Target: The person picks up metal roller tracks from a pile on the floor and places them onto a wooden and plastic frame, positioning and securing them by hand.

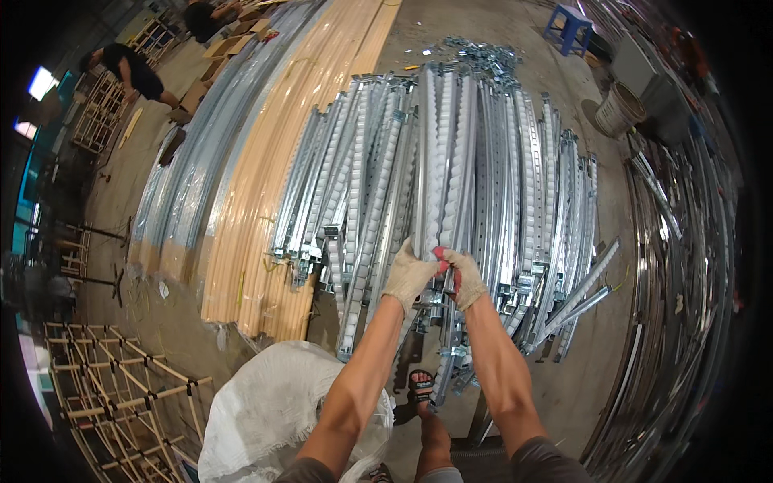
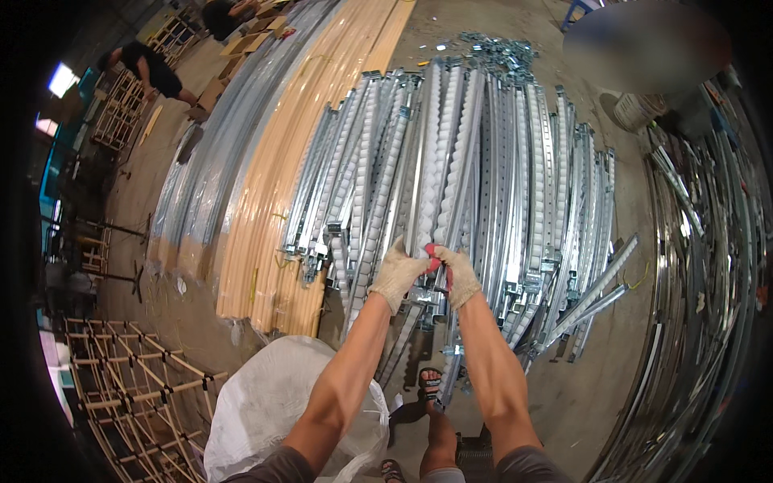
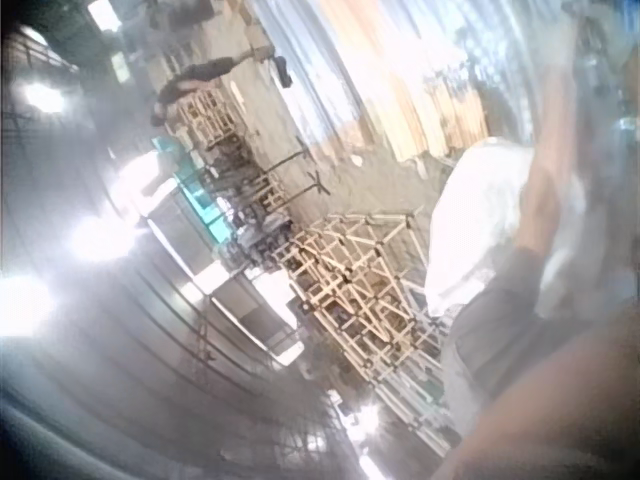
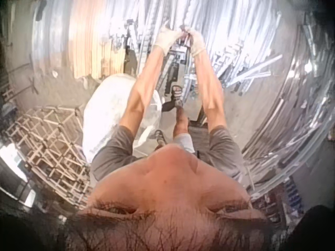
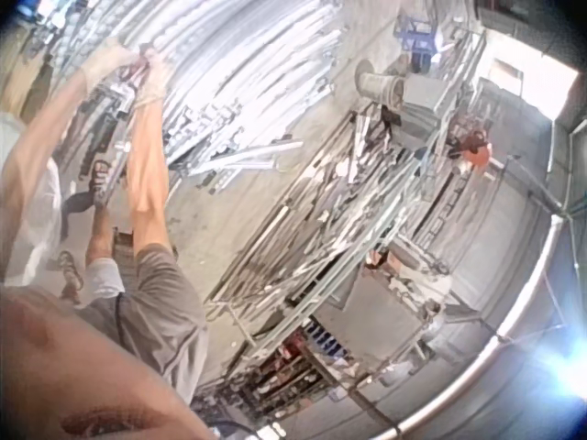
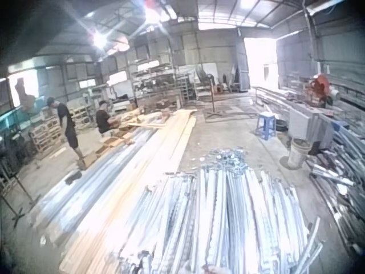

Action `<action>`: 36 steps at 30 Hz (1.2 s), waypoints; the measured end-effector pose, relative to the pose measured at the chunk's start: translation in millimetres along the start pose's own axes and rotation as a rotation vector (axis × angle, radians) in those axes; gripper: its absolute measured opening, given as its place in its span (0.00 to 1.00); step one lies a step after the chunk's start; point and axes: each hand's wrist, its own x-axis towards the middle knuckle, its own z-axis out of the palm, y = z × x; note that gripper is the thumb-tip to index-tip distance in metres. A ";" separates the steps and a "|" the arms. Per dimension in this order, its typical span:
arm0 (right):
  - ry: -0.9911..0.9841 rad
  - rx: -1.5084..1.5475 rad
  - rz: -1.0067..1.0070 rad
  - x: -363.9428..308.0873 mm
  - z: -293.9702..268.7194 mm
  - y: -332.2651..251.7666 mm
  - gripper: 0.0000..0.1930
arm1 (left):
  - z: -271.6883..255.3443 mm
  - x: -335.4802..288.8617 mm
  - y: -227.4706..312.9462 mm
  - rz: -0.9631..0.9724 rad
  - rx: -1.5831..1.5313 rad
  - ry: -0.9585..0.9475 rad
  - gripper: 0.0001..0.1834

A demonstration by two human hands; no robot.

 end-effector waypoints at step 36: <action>-0.851 -0.646 0.320 -701.4 238.4 360.9 0.28 | -183.7 -910.7 -13.2 0.215 -0.245 0.962 0.41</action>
